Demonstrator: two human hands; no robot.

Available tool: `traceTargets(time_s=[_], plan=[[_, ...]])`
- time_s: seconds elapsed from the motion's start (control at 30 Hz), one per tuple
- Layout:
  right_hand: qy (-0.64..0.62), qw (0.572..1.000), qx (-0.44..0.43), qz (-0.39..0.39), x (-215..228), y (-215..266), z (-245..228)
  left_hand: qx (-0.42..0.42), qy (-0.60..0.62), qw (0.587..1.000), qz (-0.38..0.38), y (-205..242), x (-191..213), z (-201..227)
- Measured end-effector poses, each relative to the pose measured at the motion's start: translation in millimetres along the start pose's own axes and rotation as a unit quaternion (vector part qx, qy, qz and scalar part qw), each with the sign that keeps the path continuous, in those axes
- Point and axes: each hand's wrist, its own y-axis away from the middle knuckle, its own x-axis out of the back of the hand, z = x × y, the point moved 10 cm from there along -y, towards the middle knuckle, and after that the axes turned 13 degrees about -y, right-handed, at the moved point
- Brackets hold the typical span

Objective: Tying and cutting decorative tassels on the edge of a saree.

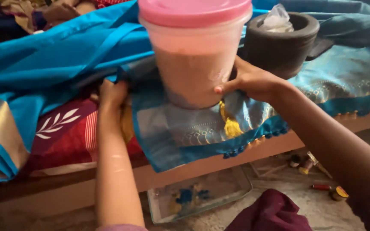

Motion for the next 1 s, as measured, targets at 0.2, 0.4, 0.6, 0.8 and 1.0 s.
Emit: traceTargets(time_s=[0.2, 0.4, 0.6, 0.8, 1.0], plan=[[0.028, 0.999, 0.026, -0.034, -82, -35, 2, -0.023, -0.101, 0.994, -0.043, -3, 8, 15], [0.058, 0.997, 0.044, -0.032, -91, -50, 2, -0.027, -0.017, 0.999, -0.013, -7, 14, 7], [-0.021, 0.997, 0.066, -0.043, -91, -50, 8, -0.036, 0.074, 0.996, 0.021, -4, 29, 12], [0.071, 0.991, 0.103, -0.051, -95, -36, -5, -0.037, 0.163, 0.984, 0.068, 3, 61, 12], [0.092, 0.992, 0.091, 0.003, -88, -39, 8, -0.040, 0.247, 0.965, 0.080, 24, 63, 12]])
